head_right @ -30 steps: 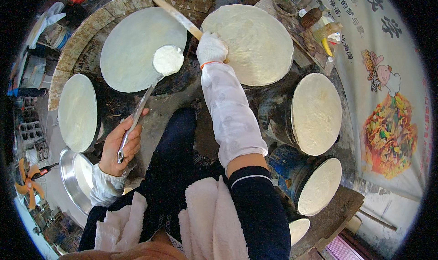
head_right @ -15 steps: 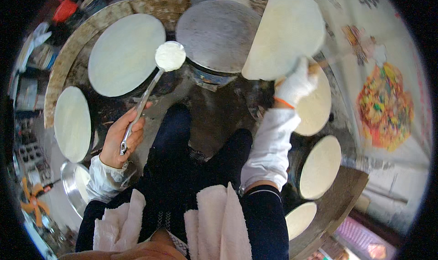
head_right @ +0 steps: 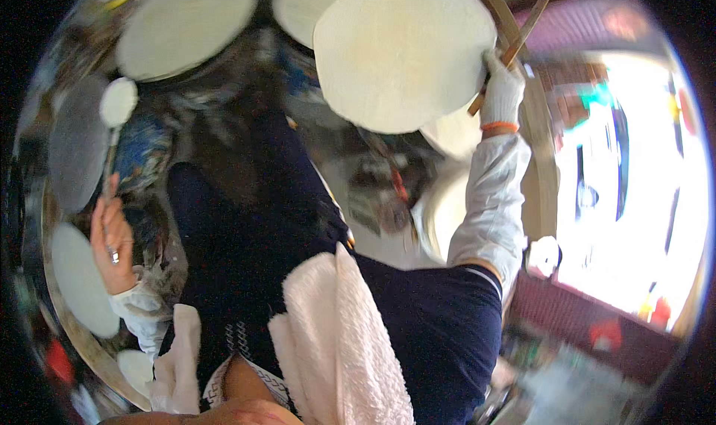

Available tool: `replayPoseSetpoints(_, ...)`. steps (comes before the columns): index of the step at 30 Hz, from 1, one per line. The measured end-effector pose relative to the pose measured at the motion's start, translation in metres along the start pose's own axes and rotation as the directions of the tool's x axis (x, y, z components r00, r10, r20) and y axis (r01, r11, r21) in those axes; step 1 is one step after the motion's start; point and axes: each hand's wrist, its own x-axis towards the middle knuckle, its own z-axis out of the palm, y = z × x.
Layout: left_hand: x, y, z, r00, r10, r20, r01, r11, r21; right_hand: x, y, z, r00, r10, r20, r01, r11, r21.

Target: The person prepares crepes by ladling batter onto multiple hot griddles and spreading it into thin circles using a wooden spreader. They flip the crepes with a spatula and stack the finished ones on a nearby tray.

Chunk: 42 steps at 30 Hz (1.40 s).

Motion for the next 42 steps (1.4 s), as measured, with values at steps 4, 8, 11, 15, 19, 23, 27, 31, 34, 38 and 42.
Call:
replayPoseSetpoints(4, 0.017, 0.001, 0.000, 0.980, -0.103, 0.169, 0.103, 0.995, 0.013, -0.076, 0.029, -0.189, 0.918, 0.111, -0.382, -0.156, 0.984, -0.089)
replayPoseSetpoints(8, 0.022, 0.007, 0.019, 0.976, -0.179, 0.123, 0.175, 0.984, 0.042, -0.203, 0.093, -0.258, 0.756, 0.378, -0.534, -0.272, 0.924, 0.269)
replayPoseSetpoints(11, 0.025, 0.001, 0.048, 0.976, -0.198, 0.089, 0.193, 0.979, 0.057, -0.264, 0.230, -0.308, 0.493, 0.528, -0.691, -0.316, 0.849, 0.423)
replayPoseSetpoints(15, 0.022, -0.010, 0.073, 0.977, -0.202, 0.061, 0.196, 0.976, 0.092, -0.372, 0.382, -0.308, 0.156, 0.832, -0.532, -0.481, 0.534, 0.695)
replayPoseSetpoints(19, 0.020, -0.018, 0.084, 0.978, -0.194, 0.076, 0.182, 0.972, 0.150, -0.401, 0.434, -0.278, -0.188, 0.819, -0.541, -0.556, 0.365, 0.747)
replayPoseSetpoints(23, 0.022, -0.019, 0.083, 0.967, -0.230, 0.106, 0.211, 0.964, 0.158, -0.393, 0.437, -0.266, -0.103, 0.646, -0.756, -0.582, 0.577, 0.573)
replayPoseSetpoints(27, 0.025, -0.022, 0.083, 0.963, -0.243, 0.120, 0.223, 0.962, 0.155, -0.373, 0.421, -0.271, -0.002, 0.639, -0.769, -0.500, 0.665, 0.554)
replayPoseSetpoints(31, 0.019, -0.023, 0.088, 0.971, -0.222, 0.088, 0.208, 0.967, 0.145, -0.339, 0.393, -0.258, 0.116, 0.587, -0.801, -0.628, 0.668, 0.398)
replayPoseSetpoints(34, 0.007, -0.015, 0.088, 0.982, -0.187, 0.036, 0.182, 0.977, 0.107, -0.301, 0.347, -0.218, 0.316, 0.536, -0.783, -0.707, 0.683, 0.182)
replayPoseSetpoints(38, -0.003, -0.026, 0.097, 0.983, -0.182, 0.035, 0.180, 0.983, 0.031, -0.251, 0.219, -0.129, 0.627, 0.528, -0.573, -0.620, 0.784, 0.044)
replayPoseSetpoints(42, -0.005, -0.007, 0.073, 0.986, -0.127, 0.108, 0.130, 0.991, -0.019, -0.198, 0.099, 0.062, 0.969, 0.243, -0.035, -0.234, 0.956, 0.175)
